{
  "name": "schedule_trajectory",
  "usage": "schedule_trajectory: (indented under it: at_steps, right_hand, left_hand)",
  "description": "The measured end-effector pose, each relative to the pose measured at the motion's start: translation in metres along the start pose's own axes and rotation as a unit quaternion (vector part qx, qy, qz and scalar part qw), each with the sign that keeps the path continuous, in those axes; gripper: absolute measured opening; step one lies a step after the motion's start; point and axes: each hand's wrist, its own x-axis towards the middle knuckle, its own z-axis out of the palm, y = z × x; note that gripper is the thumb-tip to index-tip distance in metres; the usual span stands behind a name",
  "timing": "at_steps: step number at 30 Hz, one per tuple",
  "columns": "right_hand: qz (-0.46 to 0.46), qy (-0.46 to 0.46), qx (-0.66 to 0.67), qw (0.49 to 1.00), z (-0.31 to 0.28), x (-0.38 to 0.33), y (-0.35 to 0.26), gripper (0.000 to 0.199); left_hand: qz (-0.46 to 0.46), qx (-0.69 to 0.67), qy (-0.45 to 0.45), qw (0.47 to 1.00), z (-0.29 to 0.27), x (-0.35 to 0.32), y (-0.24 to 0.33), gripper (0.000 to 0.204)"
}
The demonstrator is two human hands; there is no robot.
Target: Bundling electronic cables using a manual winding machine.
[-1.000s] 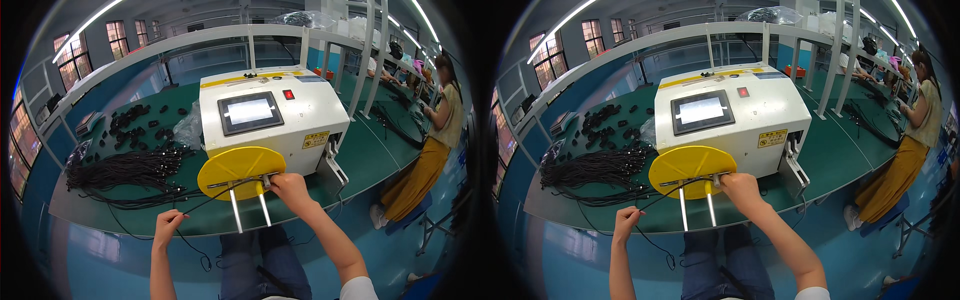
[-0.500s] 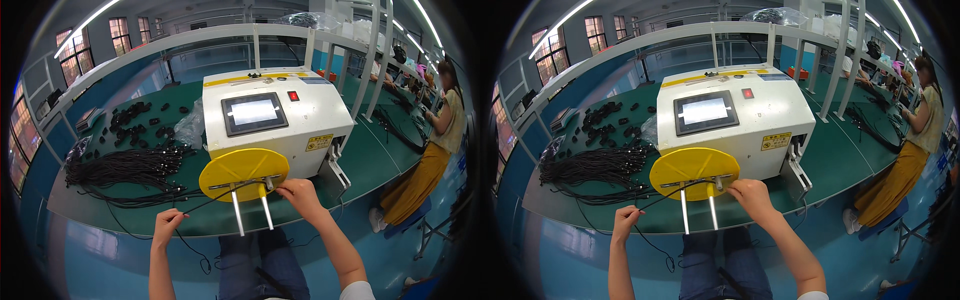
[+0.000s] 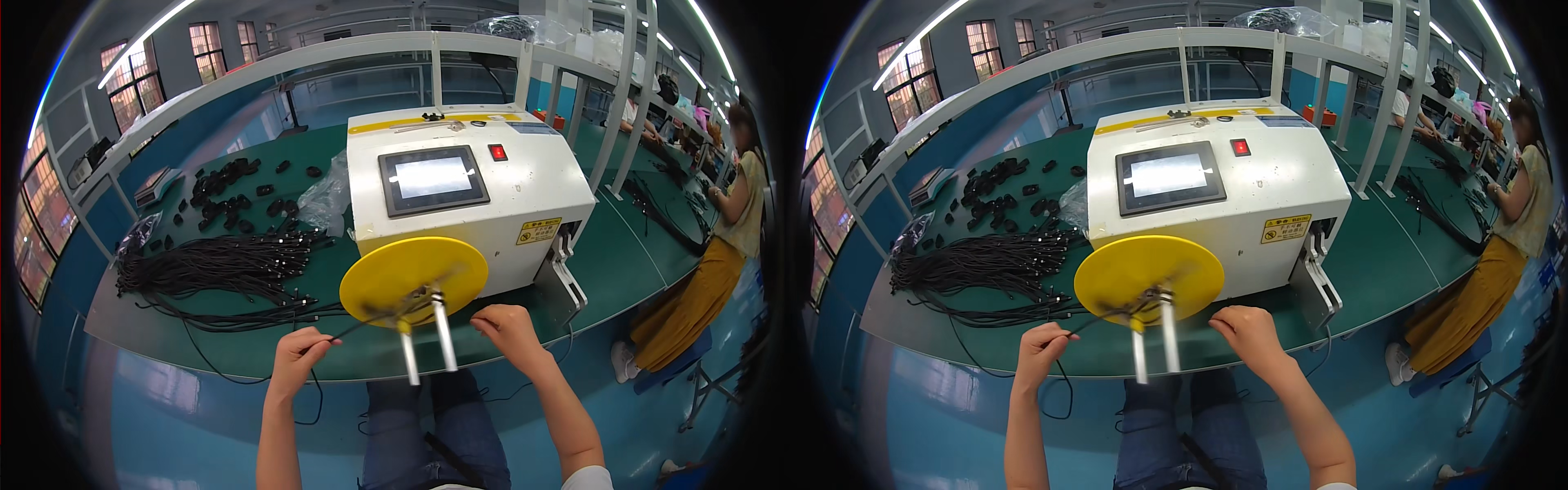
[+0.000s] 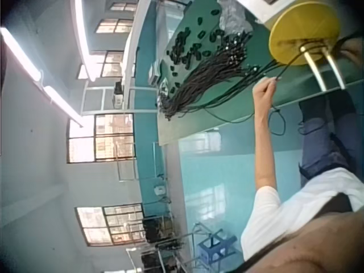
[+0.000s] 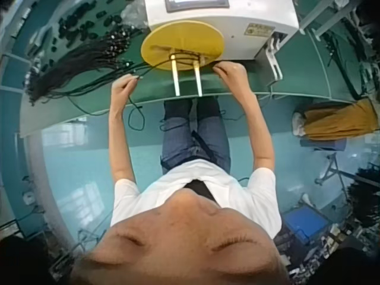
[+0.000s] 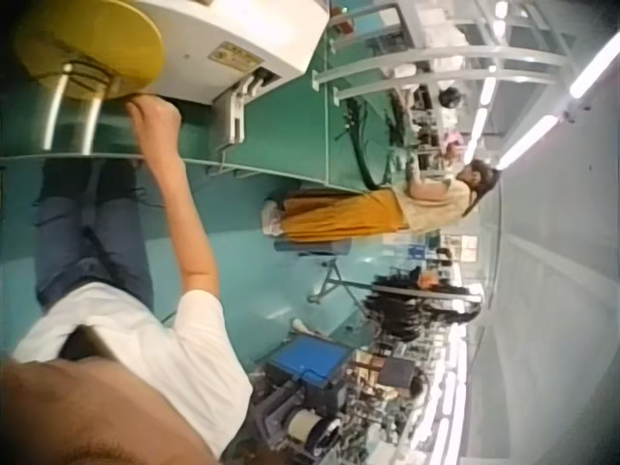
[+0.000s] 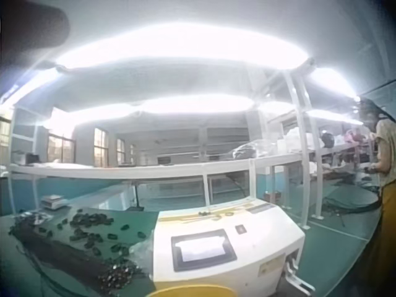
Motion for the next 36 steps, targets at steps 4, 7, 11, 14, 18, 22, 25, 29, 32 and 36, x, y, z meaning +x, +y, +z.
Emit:
schedule_trajectory:
  at_steps: [4,7,11,14,18,22,25,29,32,36]
  right_hand:
    - [0.017,-0.004,0.004,1.000,-0.001,-0.006,0.004,0.011]
    - [0.020,-0.019,0.001,1.000,0.000,-0.009,0.006,0.010]
    - [0.017,-0.034,-0.001,0.999,-0.001,-0.014,0.006,0.008]
    - [0.022,-0.030,0.005,0.999,0.002,-0.020,0.010,0.008]
    - [0.049,-0.088,-0.014,0.995,-0.001,-0.024,0.008,0.011]
    - [0.198,-0.001,0.438,0.877,-0.001,-0.034,-0.034,0.030]
    - [0.251,-0.038,0.639,0.726,0.008,-0.044,-0.064,0.049]
    - [0.256,-0.111,0.640,0.716,0.022,-0.055,-0.072,0.056]
    - [0.222,-0.128,0.636,0.728,0.016,-0.049,-0.076,0.059]
    - [0.242,-0.129,0.668,0.692,0.003,-0.045,-0.085,0.061]
  left_hand:
    - [0.093,0.066,-0.005,0.993,0.006,-0.013,0.023,0.012]
    - [0.128,0.191,-0.027,0.973,0.014,-0.018,0.043,0.014]
    - [0.179,0.234,0.020,0.955,0.033,-0.017,0.054,0.017]
    - [0.184,0.257,0.017,0.948,0.036,-0.019,0.061,0.019]
    - [0.183,0.262,0.015,0.947,0.043,-0.019,0.070,0.018]
    - [0.174,0.273,0.031,0.946,0.065,-0.023,0.091,0.016]
    - [0.182,0.286,0.049,0.939,0.074,-0.022,0.079,0.015]
    - [0.198,0.308,0.073,0.928,0.078,-0.014,0.051,0.013]
    - [0.182,0.306,0.064,0.932,0.079,-0.012,0.045,0.009]
    - [0.133,0.239,0.038,0.961,0.082,-0.013,0.046,0.005]
